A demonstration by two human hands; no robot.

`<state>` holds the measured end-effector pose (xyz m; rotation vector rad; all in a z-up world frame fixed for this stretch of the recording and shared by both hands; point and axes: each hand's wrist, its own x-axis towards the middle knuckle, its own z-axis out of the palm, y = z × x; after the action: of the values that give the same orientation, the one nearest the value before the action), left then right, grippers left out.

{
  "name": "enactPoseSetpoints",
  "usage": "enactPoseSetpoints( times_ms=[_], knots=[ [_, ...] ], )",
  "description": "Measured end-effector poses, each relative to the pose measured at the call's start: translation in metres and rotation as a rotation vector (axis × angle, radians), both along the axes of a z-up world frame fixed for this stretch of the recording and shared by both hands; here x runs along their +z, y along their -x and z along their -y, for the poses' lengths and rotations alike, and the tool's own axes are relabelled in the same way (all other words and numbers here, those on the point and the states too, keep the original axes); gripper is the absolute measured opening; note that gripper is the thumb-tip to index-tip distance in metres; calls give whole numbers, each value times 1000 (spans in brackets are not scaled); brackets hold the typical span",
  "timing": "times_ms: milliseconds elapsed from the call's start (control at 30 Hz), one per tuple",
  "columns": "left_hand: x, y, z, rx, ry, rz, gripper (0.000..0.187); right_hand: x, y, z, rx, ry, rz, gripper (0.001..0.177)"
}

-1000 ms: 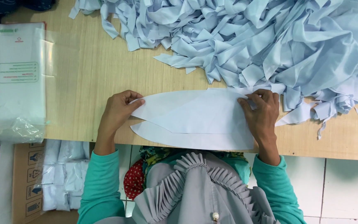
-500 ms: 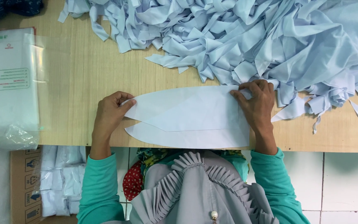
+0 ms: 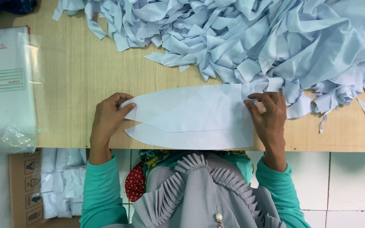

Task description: The person folds a strip of light blue fabric, rolls it into a cylinder, and places it into a clear plastic bag. They then seal the bag and place it into a cardboard box with other similar items before picking up another piece of fabric.

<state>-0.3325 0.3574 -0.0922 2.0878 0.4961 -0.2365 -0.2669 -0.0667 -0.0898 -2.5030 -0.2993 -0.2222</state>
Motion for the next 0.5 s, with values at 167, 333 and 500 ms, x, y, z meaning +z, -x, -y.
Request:
enactPoseSetpoints(
  times_ms=[167,333,500],
  knots=[
    [-7,1,-5,12,3,25,23,-18,9,-18,80,119,-47,19],
    [-1,2,-8,24,9,35,22,-24,14,-21,105,205,-71,22],
    [-6,3,-11,29,31,44,20,-29,15,-19,100,216,-77,25]
  ],
)
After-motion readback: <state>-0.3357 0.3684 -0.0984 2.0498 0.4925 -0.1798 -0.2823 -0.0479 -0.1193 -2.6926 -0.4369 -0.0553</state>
